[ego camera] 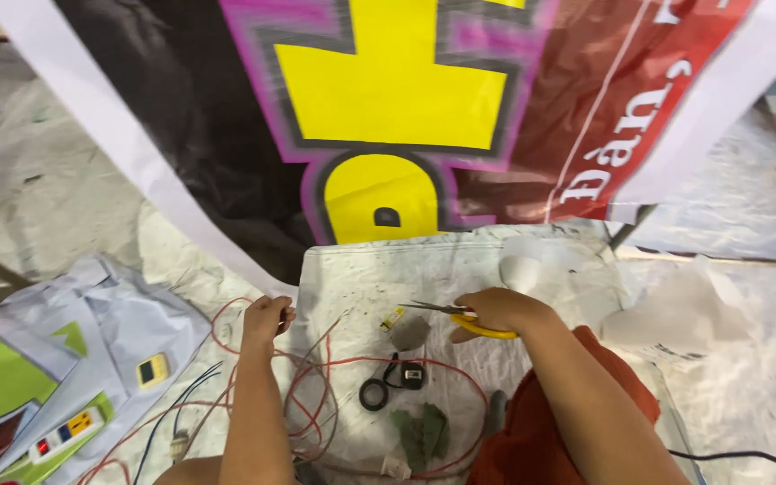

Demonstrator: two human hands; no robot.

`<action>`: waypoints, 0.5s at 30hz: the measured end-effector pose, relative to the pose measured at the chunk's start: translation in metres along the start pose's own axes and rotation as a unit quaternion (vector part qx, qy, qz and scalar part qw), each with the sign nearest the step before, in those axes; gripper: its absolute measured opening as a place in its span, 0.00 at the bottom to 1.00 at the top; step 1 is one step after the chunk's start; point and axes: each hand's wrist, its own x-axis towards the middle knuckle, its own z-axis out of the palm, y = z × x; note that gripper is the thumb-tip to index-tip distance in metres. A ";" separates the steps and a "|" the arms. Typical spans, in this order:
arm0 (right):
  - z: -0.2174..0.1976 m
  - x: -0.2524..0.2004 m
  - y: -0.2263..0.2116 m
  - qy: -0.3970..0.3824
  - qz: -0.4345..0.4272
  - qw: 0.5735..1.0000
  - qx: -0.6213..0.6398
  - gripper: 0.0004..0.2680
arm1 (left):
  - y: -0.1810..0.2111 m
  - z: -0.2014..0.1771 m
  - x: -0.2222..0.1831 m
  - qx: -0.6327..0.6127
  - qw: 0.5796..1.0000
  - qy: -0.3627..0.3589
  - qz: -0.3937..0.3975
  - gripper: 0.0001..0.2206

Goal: Stripping insulation from electrical wires and twisting them together to create connections.

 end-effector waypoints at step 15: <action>0.015 0.023 0.012 -0.040 0.030 0.999 0.008 0.43 | 0.044 0.009 -0.049 0.075 0.990 -0.099 0.064 0.16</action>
